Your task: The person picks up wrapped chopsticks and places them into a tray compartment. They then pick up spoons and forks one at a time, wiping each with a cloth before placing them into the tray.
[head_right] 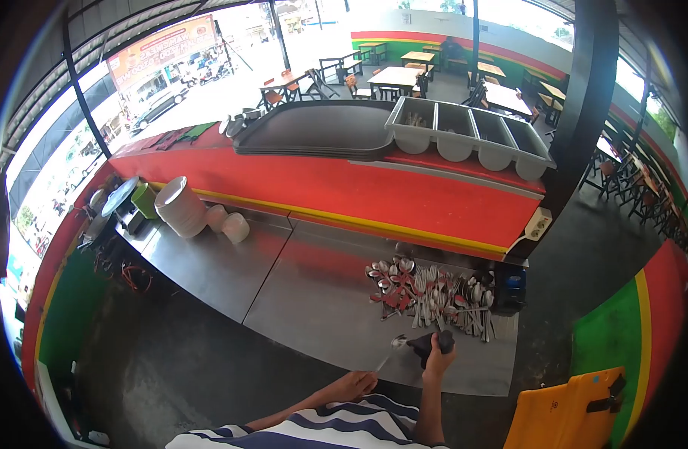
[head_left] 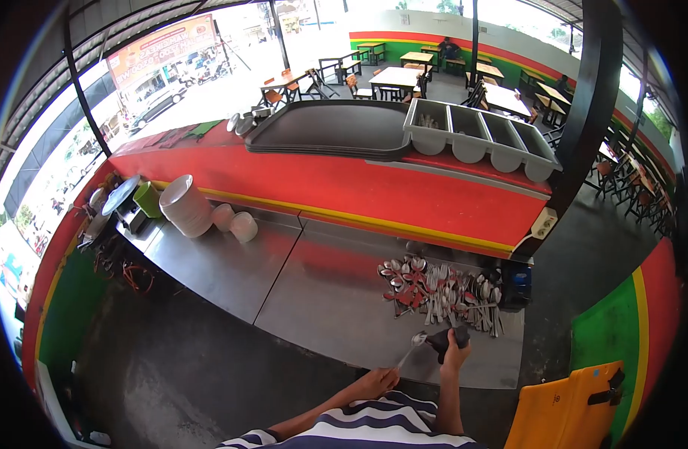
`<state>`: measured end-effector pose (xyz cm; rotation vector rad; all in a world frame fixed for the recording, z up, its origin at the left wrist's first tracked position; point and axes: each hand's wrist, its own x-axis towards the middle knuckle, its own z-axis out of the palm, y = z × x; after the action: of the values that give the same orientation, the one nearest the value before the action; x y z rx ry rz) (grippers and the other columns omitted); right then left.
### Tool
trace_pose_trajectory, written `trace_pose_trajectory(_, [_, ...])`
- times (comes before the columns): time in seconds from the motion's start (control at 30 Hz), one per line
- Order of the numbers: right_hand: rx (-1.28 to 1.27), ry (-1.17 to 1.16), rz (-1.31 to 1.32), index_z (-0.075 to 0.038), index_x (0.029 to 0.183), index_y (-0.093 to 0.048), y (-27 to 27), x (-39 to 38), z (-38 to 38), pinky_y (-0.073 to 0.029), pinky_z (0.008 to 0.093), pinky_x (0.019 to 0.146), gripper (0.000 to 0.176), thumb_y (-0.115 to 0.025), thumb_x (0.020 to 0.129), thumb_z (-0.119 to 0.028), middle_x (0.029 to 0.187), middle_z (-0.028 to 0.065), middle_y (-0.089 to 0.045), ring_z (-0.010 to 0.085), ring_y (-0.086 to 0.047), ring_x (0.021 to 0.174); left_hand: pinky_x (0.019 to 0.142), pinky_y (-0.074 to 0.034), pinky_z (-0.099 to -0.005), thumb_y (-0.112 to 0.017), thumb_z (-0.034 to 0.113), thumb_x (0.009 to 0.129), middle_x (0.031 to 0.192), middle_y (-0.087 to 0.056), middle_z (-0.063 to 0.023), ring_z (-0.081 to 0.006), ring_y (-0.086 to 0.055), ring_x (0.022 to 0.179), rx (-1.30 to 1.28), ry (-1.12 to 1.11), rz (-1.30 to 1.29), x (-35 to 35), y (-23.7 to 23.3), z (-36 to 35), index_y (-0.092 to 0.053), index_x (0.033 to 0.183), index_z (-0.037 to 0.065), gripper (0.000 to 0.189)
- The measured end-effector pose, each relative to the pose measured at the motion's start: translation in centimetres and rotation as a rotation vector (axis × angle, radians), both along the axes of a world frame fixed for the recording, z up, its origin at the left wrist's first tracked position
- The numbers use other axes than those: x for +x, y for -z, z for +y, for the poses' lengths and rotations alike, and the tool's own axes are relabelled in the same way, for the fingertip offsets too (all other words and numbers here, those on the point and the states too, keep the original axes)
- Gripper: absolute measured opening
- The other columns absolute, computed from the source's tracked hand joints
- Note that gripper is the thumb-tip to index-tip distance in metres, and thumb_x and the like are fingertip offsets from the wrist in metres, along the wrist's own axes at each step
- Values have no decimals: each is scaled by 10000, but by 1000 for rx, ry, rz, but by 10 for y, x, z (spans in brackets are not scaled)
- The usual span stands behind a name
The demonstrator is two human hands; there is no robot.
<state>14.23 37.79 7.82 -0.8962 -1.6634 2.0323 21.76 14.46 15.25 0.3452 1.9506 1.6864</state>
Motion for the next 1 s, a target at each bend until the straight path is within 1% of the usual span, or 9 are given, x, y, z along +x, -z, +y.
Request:
trace_pose_trajectory(0.1, [121,-260,-25,15,1206,-588,-8,-8,-26,-470,343,866,458,-754,863,-239,1077,114,-661,221,-634,984,524,-381,-294,-334,312,1077,610,-445,-21,-112,-438,546,79,-61,27,-38,-7,-3,-496,790,18,442])
trace_pose_trajectory(0.2, [584,-344,115,27,1293,-531,7,-23,-35,-451,364,938,551,-725,887,-292,1158,133,-647,259,-621,1097,513,-366,-285,-341,324,1076,608,-438,-6,-102,-417,539,33,-130,54,-69,-26,0,-506,794,28,440])
trace_pose_trajectory(0.27, [266,-543,60,6,1317,-522,-17,-37,-27,-452,370,962,562,-702,906,-333,1177,134,-643,264,-628,1107,509,-356,-280,-345,337,1074,612,-438,3,-95,-410,537,83,-117,24,-91,-22,1,-513,804,35,439])
trace_pose_trajectory(0.37, [-199,-763,90,-10,1311,-538,-104,-47,-40,-488,332,921,495,-679,931,-295,1122,119,-660,206,-645,1047,508,-346,-273,-346,356,1072,613,-440,12,-89,-406,537,137,-77,-18,-123,-20,4,-522,821,42,439])
trace_pose_trajectory(0.43, [-127,-806,158,-7,1300,-546,-105,-61,-44,-507,316,889,463,-682,930,-249,1084,109,-665,182,-647,1014,509,-342,-270,-345,363,1071,610,-442,14,-86,-405,537,151,-51,-59,-141,-32,6,-527,829,42,441])
trace_pose_trajectory(0.63, [-161,-612,206,-6,992,-621,-133,-100,-46,-534,288,802,104,-653,921,-74,911,62,-671,133,-653,849,518,-357,-272,-345,360,1072,605,-451,8,-89,-412,540,154,69,35,-186,-53,21,-548,854,34,442])
trace_pose_trajectory(0.8, [-1,-604,213,18,1016,-617,-178,-133,-25,-536,272,752,133,-650,923,-71,891,66,-671,138,-659,841,551,-401,-275,-372,360,1064,620,-495,-13,-102,-475,575,134,187,136,-242,-94,39,-603,892,13,451])
trace_pose_trajectory(0.83, [9,-586,264,23,1018,-616,-187,-142,-20,-536,268,749,134,-647,924,-67,896,65,-671,137,-659,836,567,-424,-296,-484,306,1034,646,-539,-39,-111,-509,605,9,163,166,-255,-111,44,-624,897,-11,372])
trace_pose_trajectory(1.0, [160,-528,500,38,1033,-620,-240,-208,7,-531,259,753,149,-638,933,-70,928,62,-667,115,-651,831,625,-483,-318,-672,145,906,721,-646,-99,-145,-610,668,64,68,648,-339,-186,71,-637,882,-29,179])
